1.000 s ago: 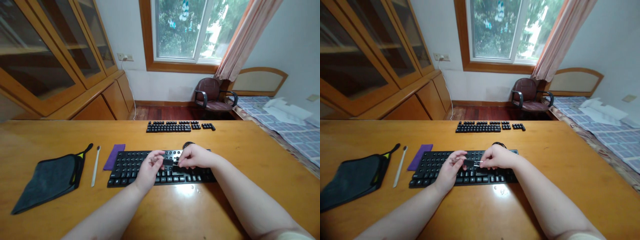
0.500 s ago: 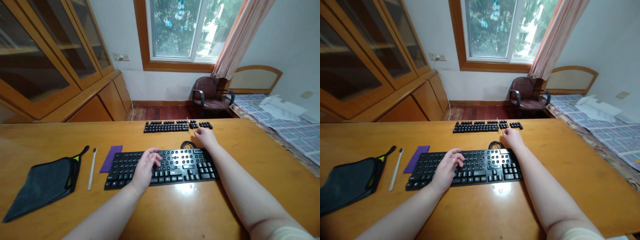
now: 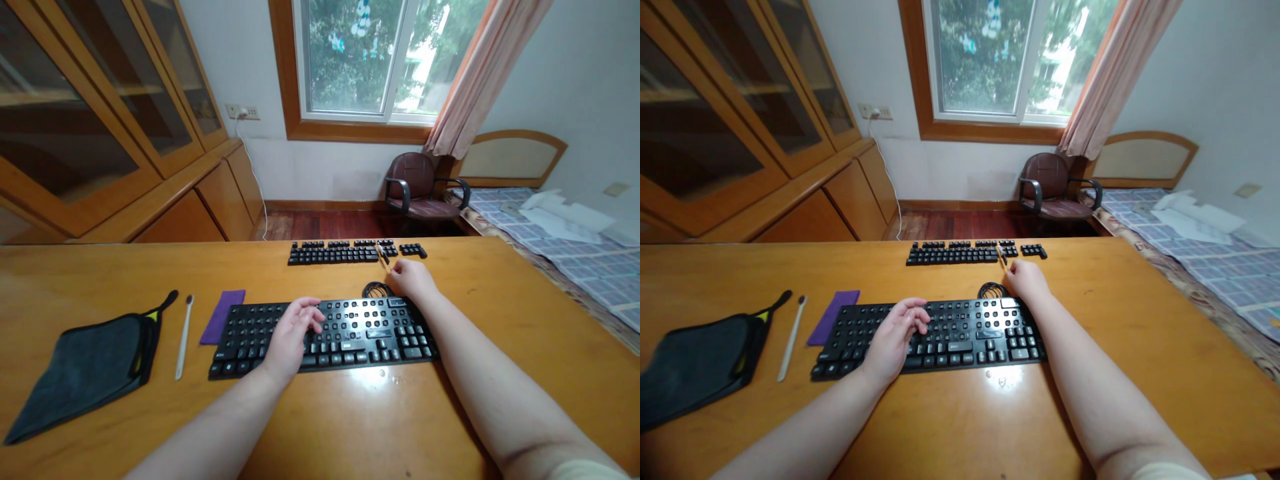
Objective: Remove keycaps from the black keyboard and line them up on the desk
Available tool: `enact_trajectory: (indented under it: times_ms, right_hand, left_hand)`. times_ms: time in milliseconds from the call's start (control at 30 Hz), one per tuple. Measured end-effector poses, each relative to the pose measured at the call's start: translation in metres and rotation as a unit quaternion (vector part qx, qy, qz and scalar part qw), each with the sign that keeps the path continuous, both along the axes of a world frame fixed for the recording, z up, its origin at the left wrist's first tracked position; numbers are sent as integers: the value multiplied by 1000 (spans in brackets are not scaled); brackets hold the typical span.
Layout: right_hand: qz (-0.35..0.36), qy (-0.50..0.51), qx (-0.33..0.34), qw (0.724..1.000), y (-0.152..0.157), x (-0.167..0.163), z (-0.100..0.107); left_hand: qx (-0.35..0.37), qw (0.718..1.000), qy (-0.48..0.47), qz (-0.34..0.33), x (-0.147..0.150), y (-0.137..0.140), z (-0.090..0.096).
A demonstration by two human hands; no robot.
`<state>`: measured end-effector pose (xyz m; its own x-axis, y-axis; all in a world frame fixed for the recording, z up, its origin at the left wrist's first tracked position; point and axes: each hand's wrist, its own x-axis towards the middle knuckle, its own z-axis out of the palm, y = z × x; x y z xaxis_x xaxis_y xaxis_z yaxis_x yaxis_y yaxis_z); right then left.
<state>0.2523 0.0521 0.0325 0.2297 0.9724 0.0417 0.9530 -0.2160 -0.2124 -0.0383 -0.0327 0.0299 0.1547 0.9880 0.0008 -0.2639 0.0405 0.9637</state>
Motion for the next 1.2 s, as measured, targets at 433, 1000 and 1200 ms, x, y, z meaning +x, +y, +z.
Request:
enact_trajectory:
  times_ms: [433, 1000, 1200]
  right_hand:
    - [4, 12, -10, 1000, 1, -2, -1]
    - [8, -6, -18, 1000, 0, -7, 2]
    - [10, 1, -16, 1000, -1, -7, 3]
  left_hand:
    - [1, 1000, 2, -6, -1, 1, -2]
    - [-3, 1000, -1, 1, 0, -1, 0]
    - [-7, 1000, -1, 4, 1, -1, 2]
